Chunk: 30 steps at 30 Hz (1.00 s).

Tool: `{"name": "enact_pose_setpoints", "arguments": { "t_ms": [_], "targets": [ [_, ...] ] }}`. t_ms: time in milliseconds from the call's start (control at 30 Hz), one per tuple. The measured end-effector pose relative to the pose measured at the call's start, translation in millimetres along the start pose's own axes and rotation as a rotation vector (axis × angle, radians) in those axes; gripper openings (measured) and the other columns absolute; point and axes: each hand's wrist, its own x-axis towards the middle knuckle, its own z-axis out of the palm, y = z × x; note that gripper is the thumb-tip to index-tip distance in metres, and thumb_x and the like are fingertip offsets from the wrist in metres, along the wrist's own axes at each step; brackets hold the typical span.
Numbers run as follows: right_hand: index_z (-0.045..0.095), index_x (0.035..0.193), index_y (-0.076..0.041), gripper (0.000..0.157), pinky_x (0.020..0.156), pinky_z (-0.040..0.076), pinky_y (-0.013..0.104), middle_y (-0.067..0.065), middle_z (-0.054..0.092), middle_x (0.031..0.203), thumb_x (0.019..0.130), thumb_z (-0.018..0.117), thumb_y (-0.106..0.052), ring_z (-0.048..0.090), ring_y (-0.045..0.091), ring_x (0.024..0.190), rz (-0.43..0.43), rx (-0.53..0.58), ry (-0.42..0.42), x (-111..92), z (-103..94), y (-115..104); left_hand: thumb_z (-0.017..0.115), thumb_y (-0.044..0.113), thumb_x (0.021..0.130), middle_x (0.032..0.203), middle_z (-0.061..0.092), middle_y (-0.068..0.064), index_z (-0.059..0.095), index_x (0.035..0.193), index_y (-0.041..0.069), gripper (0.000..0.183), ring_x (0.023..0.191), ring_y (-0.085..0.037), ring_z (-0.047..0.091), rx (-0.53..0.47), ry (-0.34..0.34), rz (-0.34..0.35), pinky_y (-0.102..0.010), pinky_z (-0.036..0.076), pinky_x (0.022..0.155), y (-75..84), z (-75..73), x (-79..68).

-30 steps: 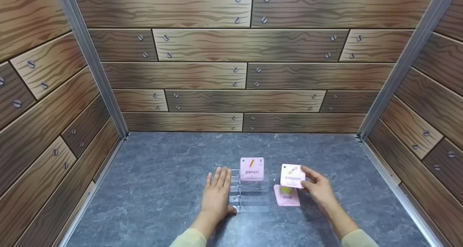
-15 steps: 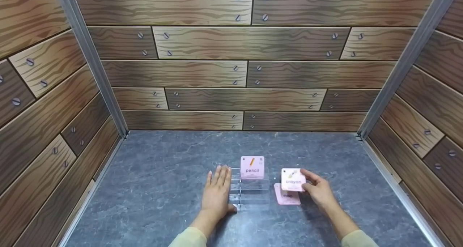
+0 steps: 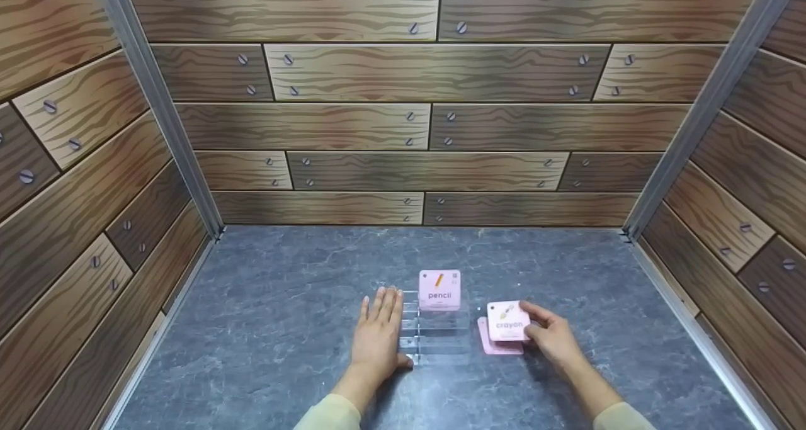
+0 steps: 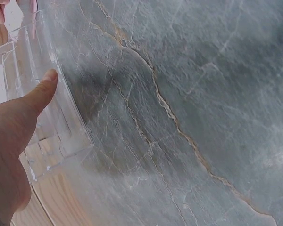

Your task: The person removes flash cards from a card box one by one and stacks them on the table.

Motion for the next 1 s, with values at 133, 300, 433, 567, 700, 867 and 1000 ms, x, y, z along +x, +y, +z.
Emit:
{"name": "enact_pose_setpoints", "arguments": {
  "t_ms": [133,300,433,567,700,867,1000],
  "targets": [
    [0.052,0.148,0.012,0.062,0.068,0.059,0.024,0.034,0.057,0.145,0.086,0.053,0.016,0.064,0.018,0.097,0.009,0.003,0.001,-0.8,1.8,2.4,0.096,0.064,0.056,0.168,0.038,-0.017,0.036,0.163,0.002,0.138,0.157,-0.034,0.033,0.000,-0.003,0.000,-0.053,0.027,0.128,-0.3,0.4,-0.3],
    [0.053,0.147,0.012,0.063,0.065,0.058,0.024,0.033,0.059,0.143,0.085,0.053,0.015,0.064,0.017,0.092,0.015,-0.002,-0.005,-2.6,4.9,3.2,0.096,0.064,0.057,0.169,0.037,-0.017,0.037,0.163,0.002,0.137,0.157,-0.034,0.033,0.000,-0.010,0.000,-0.053,0.027,0.128,-0.2,-0.3,-0.6],
    [0.054,0.148,0.011,0.062,0.064,0.058,0.025,0.032,0.058,0.144,0.086,0.054,0.015,0.064,0.016,0.091,0.028,-0.018,-0.008,-4.0,5.8,4.1,0.096,0.064,0.056,0.168,0.038,-0.017,0.037,0.163,0.002,0.137,0.157,-0.034,0.033,-0.002,-0.002,0.002,-0.054,0.027,0.128,-0.2,0.2,-0.7],
    [0.054,0.147,0.011,0.062,0.065,0.059,0.025,0.033,0.058,0.143,0.085,0.054,0.015,0.065,0.016,0.091,0.029,-0.021,-0.010,-4.7,6.2,5.0,0.096,0.065,0.056,0.168,0.039,-0.017,0.037,0.163,0.001,0.138,0.156,-0.034,0.034,0.004,0.003,0.005,-0.054,0.027,0.128,-0.3,0.5,-0.6],
    [0.054,0.146,0.012,0.062,0.066,0.059,0.025,0.034,0.059,0.142,0.085,0.054,0.015,0.064,0.017,0.092,0.025,-0.019,-0.014,-5.4,6.5,5.0,0.096,0.065,0.055,0.168,0.038,-0.017,0.037,0.163,0.001,0.138,0.157,-0.034,0.033,0.005,0.002,0.006,-0.054,0.027,0.128,-0.3,-0.5,-0.5],
    [0.056,0.146,0.011,0.063,0.062,0.056,0.024,0.032,0.061,0.140,0.083,0.054,0.014,0.063,0.018,0.086,0.038,-0.006,-0.018,-6.3,6.9,5.2,0.095,0.066,0.057,0.169,0.037,-0.016,0.036,0.164,0.002,0.138,0.157,-0.033,0.032,0.016,-0.006,0.004,-0.052,0.026,0.128,-0.1,-1.5,-0.6],
    [0.055,0.146,0.012,0.063,0.063,0.057,0.025,0.033,0.060,0.142,0.083,0.054,0.014,0.064,0.017,0.089,0.040,-0.013,-0.020,-5.8,7.5,7.4,0.095,0.066,0.057,0.169,0.037,-0.016,0.035,0.164,0.002,0.138,0.157,-0.033,0.032,0.021,-0.004,0.006,-0.052,0.026,0.128,0.0,-1.7,-0.7]
  ]
}}
